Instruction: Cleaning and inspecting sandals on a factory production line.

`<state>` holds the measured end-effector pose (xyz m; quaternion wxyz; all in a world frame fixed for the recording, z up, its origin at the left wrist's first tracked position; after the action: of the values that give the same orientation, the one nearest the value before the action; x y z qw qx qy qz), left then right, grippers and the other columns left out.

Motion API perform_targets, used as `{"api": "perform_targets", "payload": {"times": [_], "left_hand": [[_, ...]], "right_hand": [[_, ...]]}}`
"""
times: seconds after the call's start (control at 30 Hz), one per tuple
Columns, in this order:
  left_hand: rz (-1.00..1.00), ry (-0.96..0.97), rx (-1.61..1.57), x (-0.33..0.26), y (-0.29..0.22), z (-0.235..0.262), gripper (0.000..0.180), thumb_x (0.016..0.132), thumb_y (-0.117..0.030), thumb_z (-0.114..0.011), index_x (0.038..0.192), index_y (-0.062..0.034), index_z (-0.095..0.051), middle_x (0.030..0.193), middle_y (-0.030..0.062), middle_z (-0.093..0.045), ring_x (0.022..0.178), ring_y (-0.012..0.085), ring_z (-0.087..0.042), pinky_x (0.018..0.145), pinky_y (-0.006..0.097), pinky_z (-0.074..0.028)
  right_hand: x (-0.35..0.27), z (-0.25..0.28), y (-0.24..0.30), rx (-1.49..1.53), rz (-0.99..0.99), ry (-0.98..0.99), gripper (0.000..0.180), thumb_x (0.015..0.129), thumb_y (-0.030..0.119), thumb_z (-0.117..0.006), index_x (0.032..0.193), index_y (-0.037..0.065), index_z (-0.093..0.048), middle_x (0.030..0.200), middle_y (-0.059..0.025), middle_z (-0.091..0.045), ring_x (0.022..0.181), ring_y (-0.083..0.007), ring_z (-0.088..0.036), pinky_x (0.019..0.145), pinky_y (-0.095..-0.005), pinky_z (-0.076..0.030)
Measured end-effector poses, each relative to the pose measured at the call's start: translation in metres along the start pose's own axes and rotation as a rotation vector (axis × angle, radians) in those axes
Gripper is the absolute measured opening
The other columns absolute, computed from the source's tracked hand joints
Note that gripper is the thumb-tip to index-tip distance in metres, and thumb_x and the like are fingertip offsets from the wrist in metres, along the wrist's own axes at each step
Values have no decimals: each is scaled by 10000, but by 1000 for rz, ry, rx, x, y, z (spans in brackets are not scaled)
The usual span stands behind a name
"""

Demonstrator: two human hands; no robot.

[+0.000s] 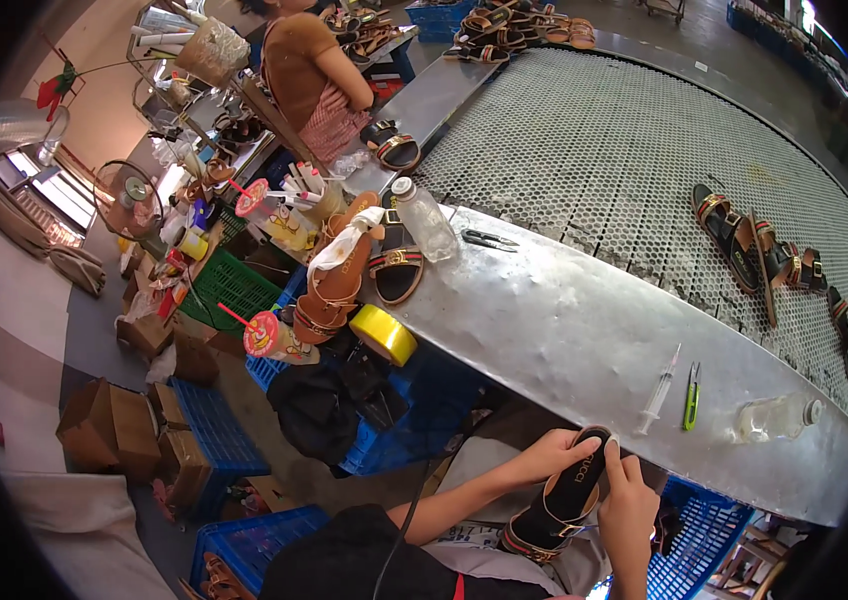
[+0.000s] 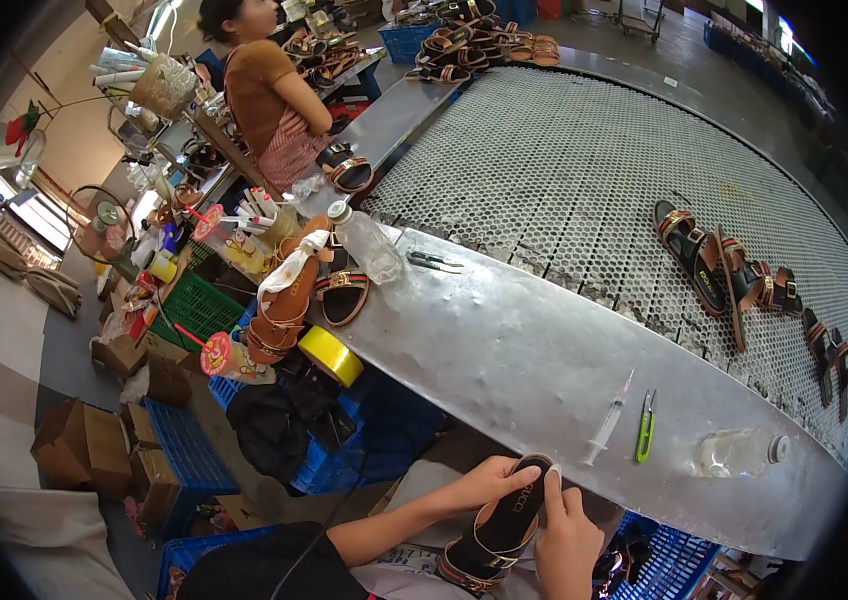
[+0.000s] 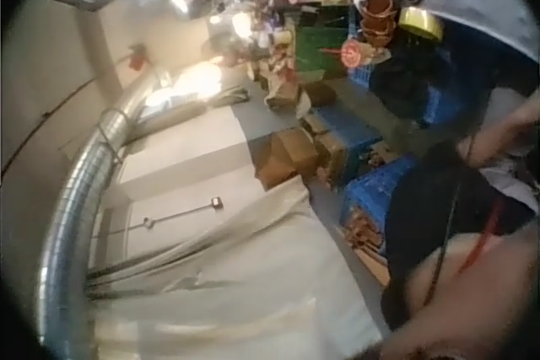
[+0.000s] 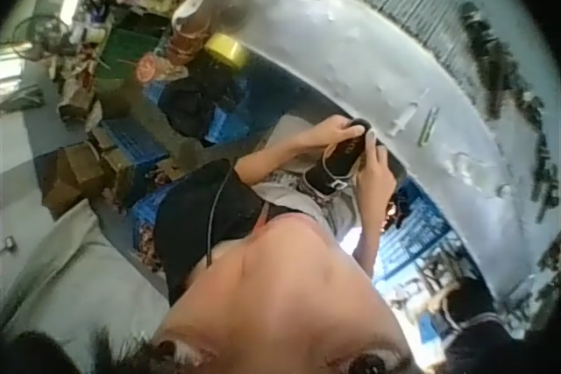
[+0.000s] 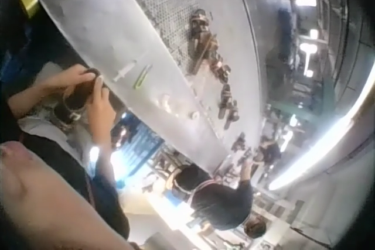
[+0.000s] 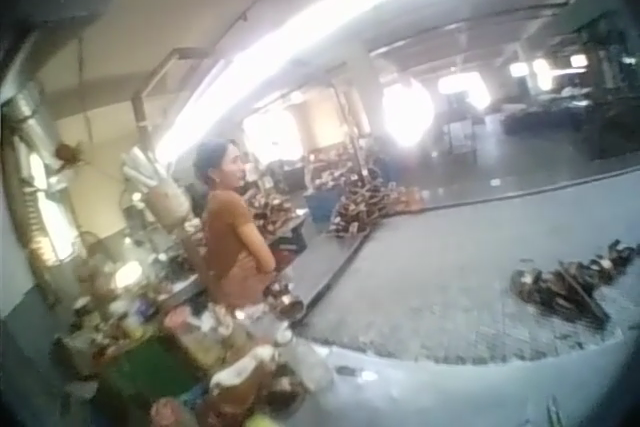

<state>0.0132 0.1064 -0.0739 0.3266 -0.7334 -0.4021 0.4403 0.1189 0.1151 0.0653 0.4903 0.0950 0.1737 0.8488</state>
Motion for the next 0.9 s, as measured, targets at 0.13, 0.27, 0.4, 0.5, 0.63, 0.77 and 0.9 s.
{"api": "perform_targets", "payload": {"times": [0.13, 0.27, 0.4, 0.5, 0.63, 0.77, 0.9], "left_hand": [[-28, -38, 36, 2, 1, 3, 375, 1036, -351, -545, 1040, 4, -665, 863, -32, -643, 775, 40, -560, 682, 225, -481], [15, -12, 85, 3, 3, 1, 376, 1036, -348, -545, 1079, 6, -665, 884, -23, -653, 796, 44, -571, 701, 226, -488], [-26, -14, 3, 5, 2, -3, 401, 1030, -374, -555, 1077, 9, -666, 895, -29, -644, 817, 43, -556, 712, 234, -480], [4, -28, 5, 2, 8, -2, 406, 1034, -374, -550, 1109, 8, -664, 934, -23, -659, 840, 41, -565, 728, 230, -484], [27, -3, -36, -5, 6, -8, 373, 1037, -351, -547, 1083, 2, -660, 914, -17, -666, 823, 55, -594, 727, 229, -500], [-36, -37, -10, -11, 9, -10, 393, 1028, -371, -559, 1035, 5, -673, 878, -29, -655, 783, 48, -574, 689, 233, -488], [-53, -119, 60, -3, 10, -2, 440, 1006, -406, -579, 882, 4, -679, 780, -41, -626, 738, 48, -553, 639, 255, -476]], "right_hand": [[22, 4, 6, 86, 47, -3, 562, 794, -10, -604, 1344, 99, -571, 937, -135, -600, 709, -364, -640, 590, -438, -484], [3, 8, 0, 6, -8, 6, 530, 810, 3, -599, 1330, 98, -573, 943, -123, -606, 699, -357, -645, 573, -436, -490], [16, 12, 5, 55, 33, 12, 531, 808, 16, -613, 1330, 103, -567, 955, -111, -612, 697, -348, -654, 573, -439, -497], [2, 13, 4, 38, -2, 75, 532, 814, 26, -613, 1338, 106, -562, 961, -112, -614, 708, -353, -657, 585, -441, -505], [-10, 3, -4, -26, -5, 69, 538, 818, 28, -606, 1347, 111, -558, 955, -113, -610, 704, -362, -656, 589, -447, -506], [-7, 1, -3, 69, 17, 24, 551, 815, 30, -602, 1357, 117, -557, 940, -114, -599, 698, -364, -651, 580, -452, -499], [-22, -9, -12, -14, 7, -4, 585, 816, 44, -615, 1391, 103, -525, 986, -106, -583, 720, -330, -663, 573, -434, -512]]}}
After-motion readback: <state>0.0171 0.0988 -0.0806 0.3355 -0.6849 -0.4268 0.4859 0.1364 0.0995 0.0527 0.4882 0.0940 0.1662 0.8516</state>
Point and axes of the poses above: each hand's wrist, its own x-axis towards the middle knuckle, its own z-axis out of the back of the hand, y = z × x, the point moved 8 cm from there along x, towards the middle knuckle
